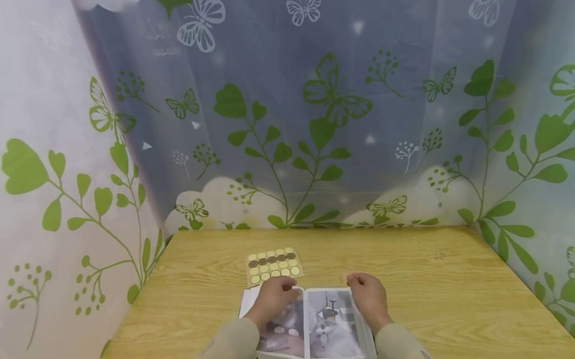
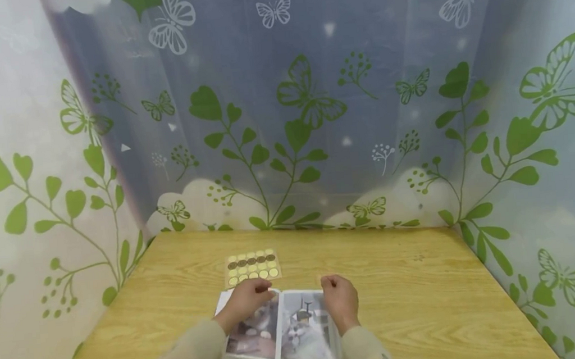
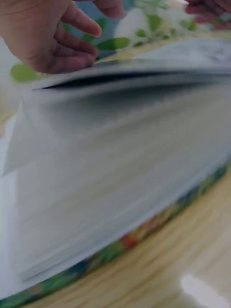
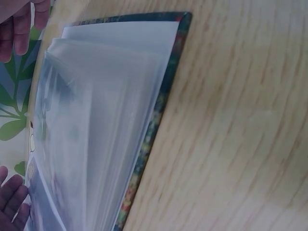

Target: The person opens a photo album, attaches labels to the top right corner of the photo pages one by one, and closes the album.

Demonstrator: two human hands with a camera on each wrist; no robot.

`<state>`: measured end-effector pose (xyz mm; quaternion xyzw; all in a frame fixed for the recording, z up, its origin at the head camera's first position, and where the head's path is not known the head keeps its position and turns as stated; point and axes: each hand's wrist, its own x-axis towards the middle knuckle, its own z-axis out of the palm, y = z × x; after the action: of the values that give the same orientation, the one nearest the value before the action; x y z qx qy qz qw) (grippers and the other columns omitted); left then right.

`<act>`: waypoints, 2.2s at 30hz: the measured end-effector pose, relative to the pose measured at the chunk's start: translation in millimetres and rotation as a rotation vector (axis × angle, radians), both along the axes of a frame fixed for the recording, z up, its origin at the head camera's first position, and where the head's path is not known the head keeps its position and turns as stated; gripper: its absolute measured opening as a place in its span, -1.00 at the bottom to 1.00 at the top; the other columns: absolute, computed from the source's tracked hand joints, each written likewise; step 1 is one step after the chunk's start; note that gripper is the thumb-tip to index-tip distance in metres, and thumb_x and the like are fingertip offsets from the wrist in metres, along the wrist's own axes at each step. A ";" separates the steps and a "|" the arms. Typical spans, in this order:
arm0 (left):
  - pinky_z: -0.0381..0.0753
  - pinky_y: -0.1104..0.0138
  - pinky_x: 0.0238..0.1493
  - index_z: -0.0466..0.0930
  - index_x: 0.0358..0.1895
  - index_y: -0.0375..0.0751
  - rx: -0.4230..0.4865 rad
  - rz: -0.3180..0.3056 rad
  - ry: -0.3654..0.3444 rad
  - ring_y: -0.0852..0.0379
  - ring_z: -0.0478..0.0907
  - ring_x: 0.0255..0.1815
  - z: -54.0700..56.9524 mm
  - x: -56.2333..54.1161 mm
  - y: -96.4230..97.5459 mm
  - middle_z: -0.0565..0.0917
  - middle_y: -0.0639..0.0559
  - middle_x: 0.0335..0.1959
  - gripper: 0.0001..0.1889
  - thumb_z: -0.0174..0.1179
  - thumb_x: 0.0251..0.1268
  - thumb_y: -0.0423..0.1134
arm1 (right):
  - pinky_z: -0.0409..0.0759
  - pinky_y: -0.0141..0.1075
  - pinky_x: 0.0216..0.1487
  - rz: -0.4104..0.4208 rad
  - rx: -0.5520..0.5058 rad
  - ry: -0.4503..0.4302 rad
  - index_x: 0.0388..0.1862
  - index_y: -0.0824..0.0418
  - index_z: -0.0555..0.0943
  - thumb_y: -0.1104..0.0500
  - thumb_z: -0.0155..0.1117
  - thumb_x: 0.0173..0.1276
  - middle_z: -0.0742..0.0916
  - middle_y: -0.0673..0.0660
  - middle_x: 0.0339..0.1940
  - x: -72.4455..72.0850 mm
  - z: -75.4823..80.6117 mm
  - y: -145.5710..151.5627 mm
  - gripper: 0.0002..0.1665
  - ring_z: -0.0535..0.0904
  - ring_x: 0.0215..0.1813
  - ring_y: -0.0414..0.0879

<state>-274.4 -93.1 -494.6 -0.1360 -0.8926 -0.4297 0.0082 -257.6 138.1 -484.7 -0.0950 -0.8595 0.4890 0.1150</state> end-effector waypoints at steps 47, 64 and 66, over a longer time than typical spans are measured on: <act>0.00 -0.31 0.40 0.39 0.44 0.11 -0.764 -0.161 0.067 -0.33 0.03 0.53 -9.5 53.9 15.3 0.15 -0.29 0.53 -0.03 0.17 -0.03 0.57 | 0.60 0.00 -0.34 0.287 0.836 0.338 -0.38 0.19 0.73 0.19 0.38 0.31 0.67 0.05 -0.51 -14.1 -24.9 18.6 -0.90 0.64 -0.40 0.03; 0.00 -0.31 0.40 0.37 0.45 0.13 -0.774 -0.163 0.041 -0.32 0.02 0.53 -7.1 55.0 13.0 0.14 -0.28 0.53 -0.04 0.15 -0.01 0.57 | 0.56 0.04 -0.14 0.359 0.889 0.269 -0.39 0.08 0.73 0.13 0.37 0.32 0.69 0.00 -0.36 -9.1 -39.3 12.2 -0.91 0.61 -0.26 0.01; 0.00 -0.32 0.40 0.36 0.46 0.13 -0.766 -0.166 0.035 -0.32 0.01 0.53 -7.2 54.5 12.1 0.13 -0.29 0.54 -0.04 0.15 -0.01 0.57 | 0.55 0.05 -0.10 0.359 0.889 0.249 -0.36 0.08 0.74 0.13 0.36 0.34 0.69 0.00 -0.32 -8.5 -39.8 11.6 -0.91 0.61 -0.22 0.02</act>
<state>-219.9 -81.0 -501.8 -0.2081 -0.9741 -0.0621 -0.0628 -266.1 149.7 -524.5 0.1719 -0.9674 0.0948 0.1603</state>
